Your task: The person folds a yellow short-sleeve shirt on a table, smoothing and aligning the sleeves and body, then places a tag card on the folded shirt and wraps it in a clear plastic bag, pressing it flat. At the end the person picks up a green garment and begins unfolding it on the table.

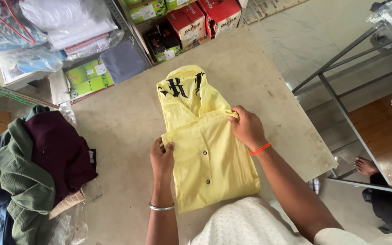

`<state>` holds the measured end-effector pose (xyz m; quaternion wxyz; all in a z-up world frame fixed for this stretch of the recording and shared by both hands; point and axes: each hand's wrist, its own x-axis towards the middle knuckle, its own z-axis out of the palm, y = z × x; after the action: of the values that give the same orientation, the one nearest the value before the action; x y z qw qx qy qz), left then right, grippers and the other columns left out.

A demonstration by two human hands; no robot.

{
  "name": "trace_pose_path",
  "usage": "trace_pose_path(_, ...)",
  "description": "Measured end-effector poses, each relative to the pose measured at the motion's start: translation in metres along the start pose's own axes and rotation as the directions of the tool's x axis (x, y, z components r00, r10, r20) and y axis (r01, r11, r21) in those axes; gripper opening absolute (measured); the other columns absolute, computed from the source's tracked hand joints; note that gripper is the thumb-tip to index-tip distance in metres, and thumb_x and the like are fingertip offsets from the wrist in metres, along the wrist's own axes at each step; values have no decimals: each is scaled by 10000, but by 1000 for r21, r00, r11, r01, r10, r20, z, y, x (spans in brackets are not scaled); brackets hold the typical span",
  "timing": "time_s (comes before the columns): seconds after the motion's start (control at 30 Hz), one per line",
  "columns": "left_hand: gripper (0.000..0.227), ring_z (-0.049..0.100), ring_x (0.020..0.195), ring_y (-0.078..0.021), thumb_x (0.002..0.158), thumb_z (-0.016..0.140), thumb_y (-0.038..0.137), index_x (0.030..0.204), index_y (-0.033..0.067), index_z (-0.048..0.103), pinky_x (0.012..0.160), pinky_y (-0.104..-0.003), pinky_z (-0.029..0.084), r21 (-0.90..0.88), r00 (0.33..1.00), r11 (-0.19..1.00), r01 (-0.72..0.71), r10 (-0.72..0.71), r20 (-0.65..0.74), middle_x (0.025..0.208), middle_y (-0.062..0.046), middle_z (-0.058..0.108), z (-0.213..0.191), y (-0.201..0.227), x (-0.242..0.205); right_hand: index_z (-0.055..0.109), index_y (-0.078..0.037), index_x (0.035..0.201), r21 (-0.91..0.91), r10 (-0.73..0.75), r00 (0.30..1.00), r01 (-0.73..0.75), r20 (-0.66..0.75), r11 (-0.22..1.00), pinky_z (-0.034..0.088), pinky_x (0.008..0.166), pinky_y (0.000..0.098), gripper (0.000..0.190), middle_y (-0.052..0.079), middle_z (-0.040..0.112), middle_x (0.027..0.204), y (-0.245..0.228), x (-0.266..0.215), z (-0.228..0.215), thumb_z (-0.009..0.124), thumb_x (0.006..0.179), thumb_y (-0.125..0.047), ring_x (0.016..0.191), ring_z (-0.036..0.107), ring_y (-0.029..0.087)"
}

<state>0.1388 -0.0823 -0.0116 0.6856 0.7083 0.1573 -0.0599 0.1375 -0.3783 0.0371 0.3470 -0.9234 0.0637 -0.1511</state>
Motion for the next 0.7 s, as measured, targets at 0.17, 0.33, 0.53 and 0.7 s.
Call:
trace_pose_path(0.17, 558, 669, 826, -251, 938, 682, 138, 1434, -18, 480, 685, -354, 527, 556, 979, 823, -113, 186, -77, 1030, -145, 739, 11, 52, -28, 563, -47, 1316, 9, -44, 999, 44, -18, 999, 523, 878, 458, 448, 183, 673, 1192, -29, -5, -11, 720, 934, -220, 1063, 653, 387)
trace_pose_path(0.33, 716, 575, 1277, -384, 867, 690, 196, 1484, -21, 399, 969, -457, 483, 746, 775, 447, -493, 616, 142, 1449, -248, 550, 43, 66, -50, 348, -14, 1553, -162, -241, 971, 237, -2, 958, 366, 1113, 550, 767, 255, 430, 1527, -65, -45, -17, 698, 943, -321, 1377, 449, 442)
trace_pose_path(0.53, 626, 358, 1490, -386, 951, 583, 299, 1498, 20, 463, 1223, -524, 252, 795, 758, 210, -570, 509, 408, 1598, -213, 442, 73, 30, -49, 421, -166, 1545, -367, -187, 944, 282, 272, 886, 231, 1187, 576, 687, 180, 344, 1624, -48, -70, 19, 593, 923, -402, 1498, 307, 386)
trace_pose_path(0.7, 619, 394, 1471, -362, 943, 574, 326, 1496, 61, 493, 1206, -542, 253, 827, 789, 206, -523, 486, 377, 1572, -182, 457, 76, 40, -53, 415, -176, 1568, -370, -218, 933, 318, 287, 873, 195, 1212, 581, 659, 180, 315, 1645, -44, -71, 19, 512, 979, -456, 1530, 259, 376)
